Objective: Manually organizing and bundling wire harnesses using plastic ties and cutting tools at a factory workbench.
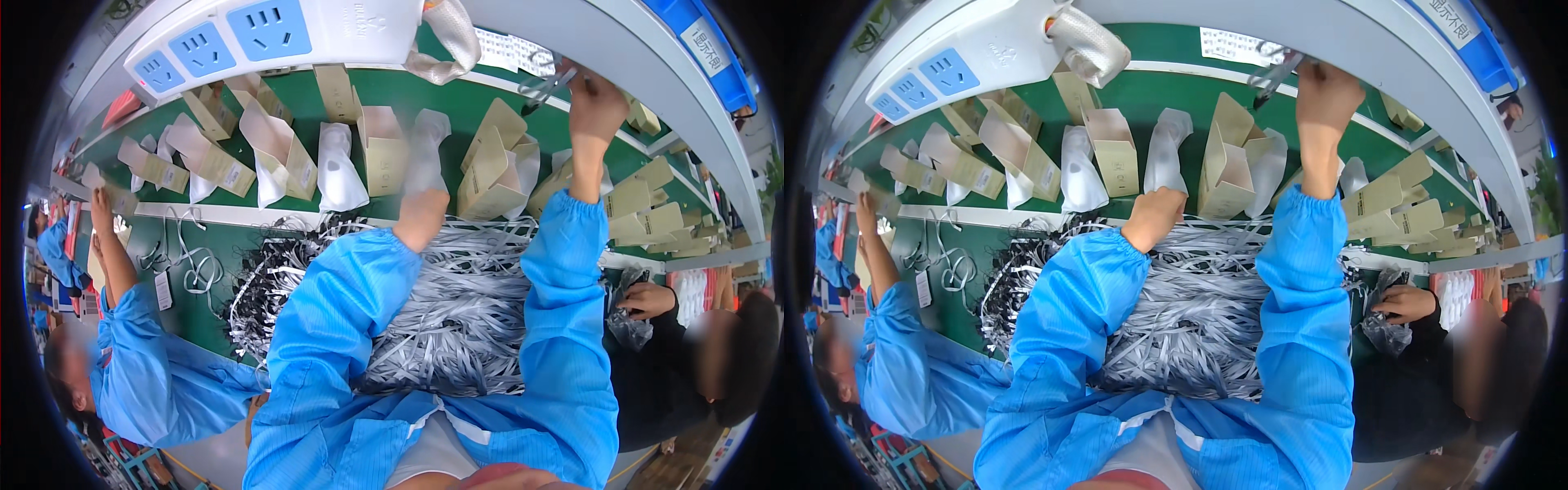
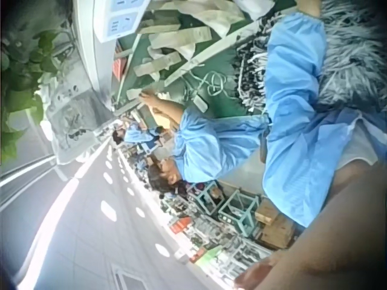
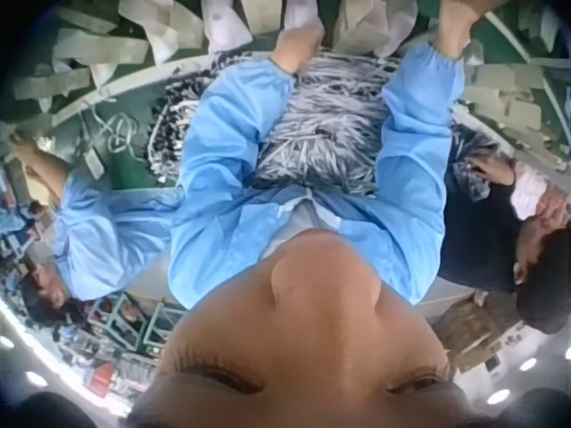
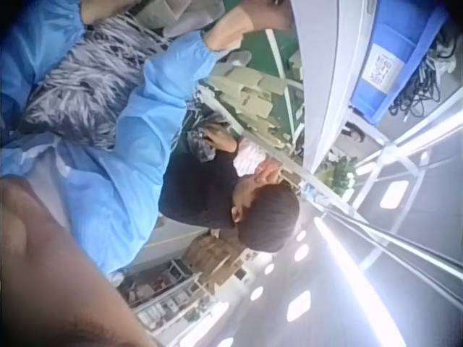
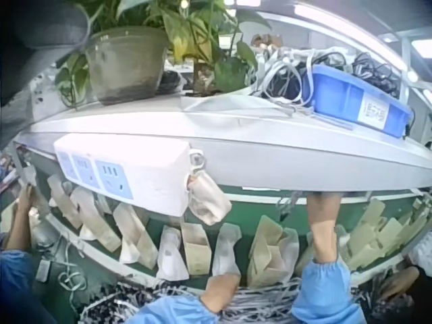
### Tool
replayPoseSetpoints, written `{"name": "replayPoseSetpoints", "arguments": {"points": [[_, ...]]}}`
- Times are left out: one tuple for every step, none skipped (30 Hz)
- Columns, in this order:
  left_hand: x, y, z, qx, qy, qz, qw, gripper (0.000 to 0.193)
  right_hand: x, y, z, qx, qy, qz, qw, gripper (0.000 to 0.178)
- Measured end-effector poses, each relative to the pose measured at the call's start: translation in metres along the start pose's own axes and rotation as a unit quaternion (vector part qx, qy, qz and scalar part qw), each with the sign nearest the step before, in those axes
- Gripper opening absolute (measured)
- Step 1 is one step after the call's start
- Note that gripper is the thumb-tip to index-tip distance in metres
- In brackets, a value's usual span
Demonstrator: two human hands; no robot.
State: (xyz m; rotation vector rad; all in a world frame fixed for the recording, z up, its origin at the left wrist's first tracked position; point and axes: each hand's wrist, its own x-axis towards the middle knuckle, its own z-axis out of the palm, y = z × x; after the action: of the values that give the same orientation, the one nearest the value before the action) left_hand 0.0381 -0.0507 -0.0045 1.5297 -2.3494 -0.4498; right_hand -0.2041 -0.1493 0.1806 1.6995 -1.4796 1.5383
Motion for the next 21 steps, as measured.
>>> {"name": "replayPoseSetpoints", "arguments": {"points": [[-0.001, 0.0, 0.0, 0.0, 0.001, -0.003, 1.0, 0.009, -0.006, -0.006, -0.005, 0.003, -0.002, -0.001, 1.0, 0.011], [-0.002, 0.0, -0.001, 0.003, 0.002, -0.005, 1.0, 0.009, -0.014, -0.012, -0.009, 0.061, -0.041, 0.026, 0.997, 0.012], [-0.002, 0.001, 0.0, 0.005, 0.002, -0.005, 1.0, 0.009, -0.021, -0.016, -0.015, 0.117, -0.08, 0.053, 0.988, 0.015], [-0.002, 0.002, 0.001, 0.007, 0.001, -0.006, 1.0, 0.008, -0.027, -0.019, -0.018, 0.173, -0.119, 0.08, 0.974, 0.02], [-0.001, 0.002, 0.002, 0.007, 0.0, -0.011, 1.0, 0.008, -0.03, -0.018, -0.022, 0.176, -0.123, 0.082, 0.973, 0.02], [0.0, 0.003, 0.002, 0.004, 0.001, -0.01, 1.0, 0.008, -0.03, -0.016, -0.026, 0.175, -0.146, 0.083, 0.97, 0.022], [0.001, 0.003, 0.003, 0.0, 0.002, -0.009, 1.0, 0.008, -0.029, -0.012, -0.031, 0.174, -0.17, 0.084, 0.966, 0.025], [0.001, 0.003, 0.003, -0.002, 0.002, -0.011, 1.0, 0.008, -0.027, -0.012, -0.032, 0.176, -0.194, 0.085, 0.961, 0.027], [0.0, 0.002, 0.004, 0.002, 0.003, -0.022, 1.0, 0.008, -0.025, -0.014, -0.032, 0.186, -0.199, 0.086, 0.958, 0.027], [0.001, 0.002, 0.008, 0.013, 0.011, -0.017, 1.0, 0.007, -0.022, -0.016, -0.034, 0.23, -0.194, 0.113, 0.947, 0.026], [0.003, 0.004, 0.012, 0.022, 0.018, -0.009, 1.0, 0.007, -0.018, -0.017, -0.037, 0.268, -0.188, 0.14, 0.934, 0.024], [0.002, 0.003, 0.014, 0.031, 0.026, 0.001, 0.999, 0.007, -0.016, -0.019, -0.037, 0.304, -0.182, 0.167, 0.92, 0.023], [0.003, 0.006, 0.014, 0.029, 0.023, 0.007, 0.999, 0.007, -0.014, -0.015, -0.037, 0.298, -0.179, 0.17, 0.922, 0.023], [0.002, 0.006, 0.012, 0.023, 0.013, 0.003, 1.0, 0.007, -0.009, -0.012, -0.033, 0.318, -0.179, 0.167, 0.916, 0.022], [0.001, 0.004, 0.009, 0.017, 0.004, 0.0, 1.0, 0.006, -0.003, -0.009, -0.027, 0.338, -0.177, 0.165, 0.91, 0.021], [0.001, 0.003, 0.007, 0.011, -0.007, -0.001, 1.0, 0.006, 0.0, -0.006, -0.024, 0.356, -0.175, 0.163, 0.903, 0.021], [0.001, 0.003, 0.005, 0.009, -0.011, 0.009, 1.0, 0.006, 0.001, -0.004, -0.022, 0.347, -0.17, 0.165, 0.907, 0.021], [0.001, 0.002, 0.001, 0.009, -0.03, -0.004, 0.999, 0.006, 0.001, -0.004, -0.019, 0.367, -0.164, 0.172, 0.899, 0.021], [0.003, 0.002, -0.001, 0.01, -0.05, -0.017, 0.999, 0.006, 0.0, -0.003, -0.017, 0.386, -0.159, 0.178, 0.891, 0.022], [0.005, 0.004, -0.003, 0.008, -0.051, -0.007, 0.999, 0.006, -0.001, 0.001, -0.019, 0.406, -0.153, 0.184, 0.882, 0.022], [0.003, 0.003, -0.005, 0.014, -0.047, -0.008, 0.999, 0.006, -0.005, 0.003, -0.021, 0.404, -0.153, 0.183, 0.883, 0.022]]}}
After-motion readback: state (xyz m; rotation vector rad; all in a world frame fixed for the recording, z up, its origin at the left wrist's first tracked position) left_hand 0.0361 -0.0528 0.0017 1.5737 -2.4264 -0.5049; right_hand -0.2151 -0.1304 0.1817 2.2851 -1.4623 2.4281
